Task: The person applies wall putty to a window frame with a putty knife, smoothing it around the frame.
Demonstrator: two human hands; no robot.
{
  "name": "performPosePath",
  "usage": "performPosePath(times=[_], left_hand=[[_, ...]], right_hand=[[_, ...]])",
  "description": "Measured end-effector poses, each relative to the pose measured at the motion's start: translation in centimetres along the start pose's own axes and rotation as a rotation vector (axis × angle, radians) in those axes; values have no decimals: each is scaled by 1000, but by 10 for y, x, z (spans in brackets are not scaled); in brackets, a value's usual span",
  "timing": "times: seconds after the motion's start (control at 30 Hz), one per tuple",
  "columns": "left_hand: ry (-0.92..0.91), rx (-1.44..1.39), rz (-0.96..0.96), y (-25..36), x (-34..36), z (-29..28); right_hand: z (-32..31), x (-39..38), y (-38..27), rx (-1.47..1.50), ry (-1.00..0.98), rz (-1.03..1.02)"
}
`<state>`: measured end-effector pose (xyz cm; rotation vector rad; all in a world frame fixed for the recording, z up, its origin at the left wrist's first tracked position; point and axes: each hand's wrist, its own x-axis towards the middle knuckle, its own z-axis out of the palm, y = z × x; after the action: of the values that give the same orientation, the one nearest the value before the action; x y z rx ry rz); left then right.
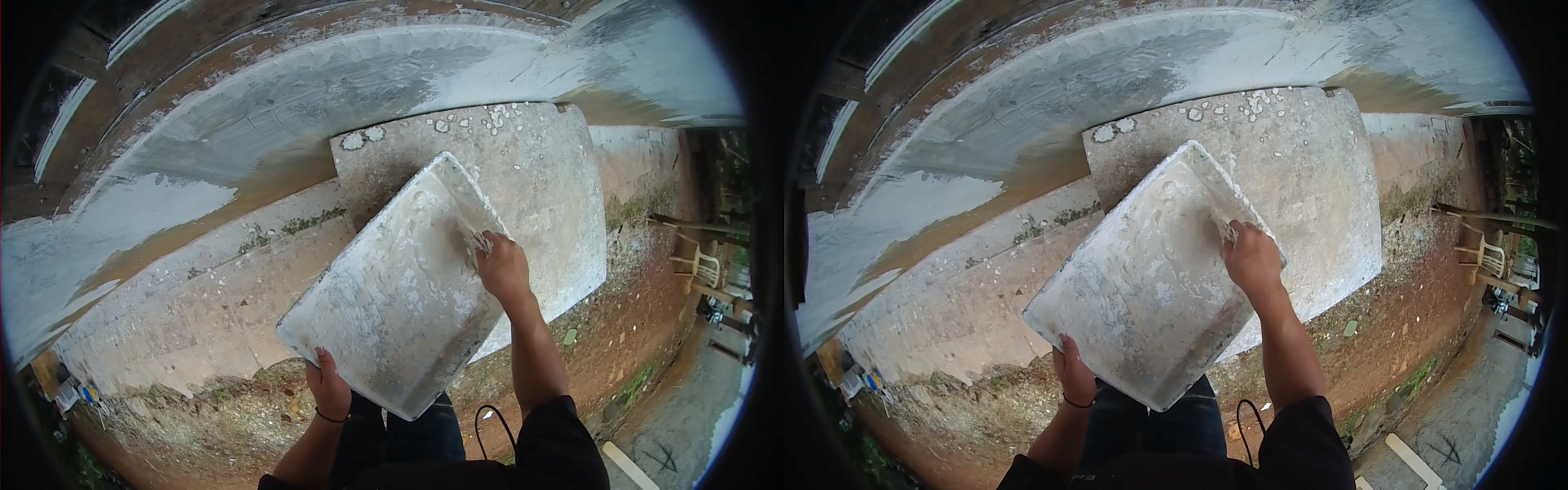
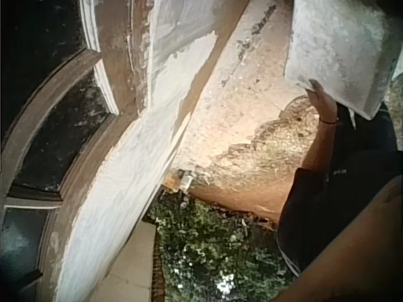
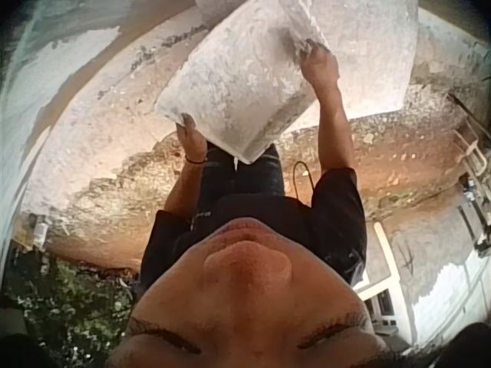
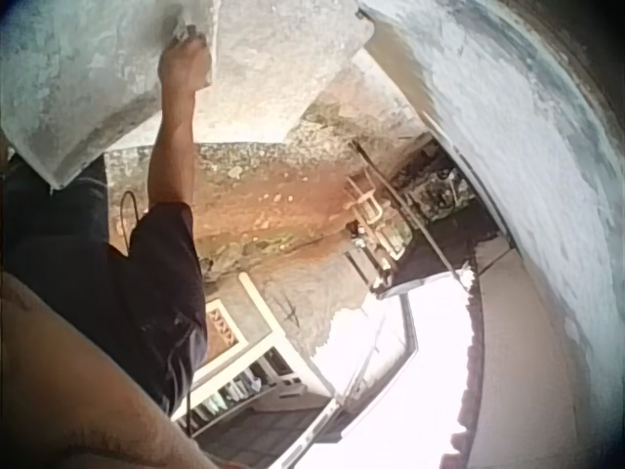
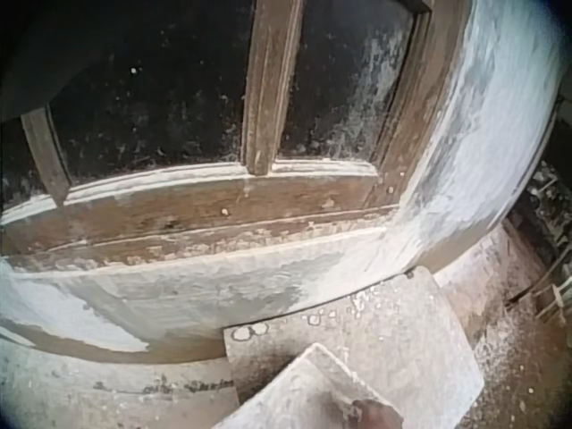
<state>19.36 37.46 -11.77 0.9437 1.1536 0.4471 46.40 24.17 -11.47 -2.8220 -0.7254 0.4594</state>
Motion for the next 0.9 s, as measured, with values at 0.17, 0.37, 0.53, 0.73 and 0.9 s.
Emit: performPosePath(times=[0.17,0.37,0.53,0.73,0.9], left_hand=[[-20,11,19,5,-1,3],[-17,19,22,3,0,0],[-39,21,32,5,-1,1],[-69,46,-4,0,0,-2],[-64,39,2,3,-2,0]], right_hand=[[5,1,-15,128,1,-26],[5,4,-23,226,-59,-50],[0,11,-19,323,-81,-9],[-4,46,0,606,-225,-22],[-11,70,6,927,-439,275]])
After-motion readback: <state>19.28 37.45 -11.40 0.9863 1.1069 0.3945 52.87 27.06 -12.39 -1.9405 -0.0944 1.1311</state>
